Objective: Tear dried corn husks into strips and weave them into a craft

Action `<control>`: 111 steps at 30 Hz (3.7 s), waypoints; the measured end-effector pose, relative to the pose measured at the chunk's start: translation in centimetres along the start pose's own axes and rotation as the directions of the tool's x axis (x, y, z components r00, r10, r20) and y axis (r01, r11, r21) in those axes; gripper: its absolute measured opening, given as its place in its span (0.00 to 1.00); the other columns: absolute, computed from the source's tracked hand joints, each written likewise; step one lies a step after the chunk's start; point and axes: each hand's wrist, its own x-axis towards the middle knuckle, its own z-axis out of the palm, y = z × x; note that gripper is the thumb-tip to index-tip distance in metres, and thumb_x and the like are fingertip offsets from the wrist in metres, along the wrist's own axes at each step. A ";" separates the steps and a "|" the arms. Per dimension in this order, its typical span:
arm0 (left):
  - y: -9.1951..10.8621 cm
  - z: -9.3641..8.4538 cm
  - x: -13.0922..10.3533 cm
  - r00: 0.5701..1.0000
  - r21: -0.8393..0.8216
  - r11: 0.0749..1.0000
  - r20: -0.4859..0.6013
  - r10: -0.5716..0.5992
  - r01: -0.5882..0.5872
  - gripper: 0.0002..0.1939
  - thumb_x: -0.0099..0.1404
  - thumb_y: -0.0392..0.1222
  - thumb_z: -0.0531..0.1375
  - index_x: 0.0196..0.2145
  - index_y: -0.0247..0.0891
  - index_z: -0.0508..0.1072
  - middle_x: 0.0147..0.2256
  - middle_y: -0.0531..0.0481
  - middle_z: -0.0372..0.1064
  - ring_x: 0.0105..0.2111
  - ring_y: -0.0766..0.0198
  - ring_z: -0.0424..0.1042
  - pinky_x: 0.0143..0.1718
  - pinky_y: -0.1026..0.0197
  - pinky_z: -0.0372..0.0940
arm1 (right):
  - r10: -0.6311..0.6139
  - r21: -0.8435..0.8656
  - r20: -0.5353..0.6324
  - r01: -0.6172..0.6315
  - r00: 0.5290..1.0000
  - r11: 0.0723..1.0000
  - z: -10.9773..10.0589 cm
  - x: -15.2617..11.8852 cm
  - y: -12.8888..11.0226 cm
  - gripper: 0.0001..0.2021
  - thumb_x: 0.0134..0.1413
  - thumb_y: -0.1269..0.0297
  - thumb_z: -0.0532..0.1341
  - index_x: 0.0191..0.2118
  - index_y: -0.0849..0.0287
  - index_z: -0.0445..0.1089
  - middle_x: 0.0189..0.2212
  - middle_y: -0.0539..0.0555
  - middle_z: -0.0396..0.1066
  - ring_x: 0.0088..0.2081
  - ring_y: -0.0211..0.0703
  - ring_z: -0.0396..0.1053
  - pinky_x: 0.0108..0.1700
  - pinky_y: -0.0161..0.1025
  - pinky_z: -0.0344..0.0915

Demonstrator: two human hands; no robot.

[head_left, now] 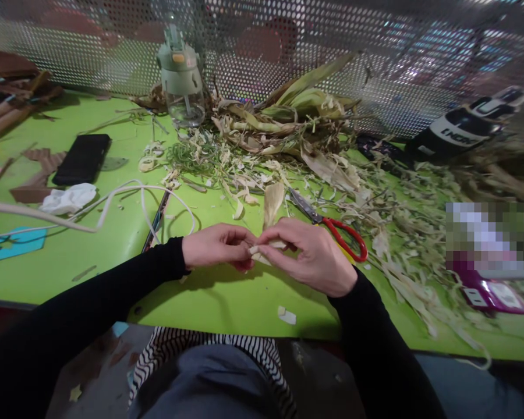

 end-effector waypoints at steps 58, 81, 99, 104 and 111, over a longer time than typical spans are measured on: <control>0.2 -0.4 -0.3 0.996 -0.072 0.995 -0.061 -0.068 0.064 0.07 0.57 0.35 0.63 0.33 0.31 0.70 0.30 0.49 0.74 0.29 0.71 0.73 0.36 0.65 0.67 | -0.141 -0.004 0.087 0.142 0.986 0.990 -0.2 0.1 1.0 0.09 0.61 0.67 0.55 0.36 0.59 0.73 0.31 0.54 0.69 0.35 0.39 0.67 0.36 0.34 0.64; -0.3 -0.4 0.0 1.000 -0.163 0.987 -0.007 0.000 -0.001 0.11 0.54 0.37 0.66 0.35 0.30 0.72 0.31 0.46 0.75 0.31 0.68 0.74 0.35 0.65 0.69 | -0.123 0.037 0.059 0.121 0.991 0.992 0.7 0.2 0.7 0.08 0.60 0.69 0.55 0.40 0.59 0.72 0.35 0.55 0.68 0.39 0.40 0.67 0.41 0.37 0.65; -0.4 0.1 0.1 0.989 -0.171 0.980 -0.121 0.081 -0.101 0.14 0.53 0.43 0.67 0.32 0.31 0.70 0.29 0.48 0.73 0.31 0.67 0.73 0.38 0.62 0.67 | -0.025 0.019 -0.238 0.030 0.971 0.999 1.8 0.2 0.7 0.01 0.54 0.70 0.62 0.33 0.60 0.72 0.33 0.54 0.69 0.37 0.40 0.68 0.38 0.37 0.67; -0.9 -0.1 0.5 0.957 -0.295 0.927 -0.241 0.163 -0.233 0.19 0.46 0.40 0.70 0.34 0.32 0.70 0.35 0.48 0.75 0.32 0.66 0.73 0.43 0.57 0.66 | -0.083 -0.030 -0.251 0.078 0.964 0.996 2.0 0.1 0.6 0.06 0.56 0.71 0.59 0.39 0.57 0.71 0.36 0.53 0.73 0.42 0.43 0.69 0.44 0.43 0.66; -0.7 -0.3 0.9 0.891 -0.260 0.876 -0.326 0.317 -0.407 0.15 0.52 0.43 0.68 0.35 0.30 0.74 0.34 0.46 0.75 0.39 0.63 0.73 0.49 0.60 0.63 | -0.032 -0.079 -0.494 -0.008 0.869 0.997 1.9 -0.1 0.6 0.04 0.57 0.65 0.58 0.35 0.58 0.68 0.33 0.53 0.72 0.37 0.43 0.67 0.38 0.42 0.65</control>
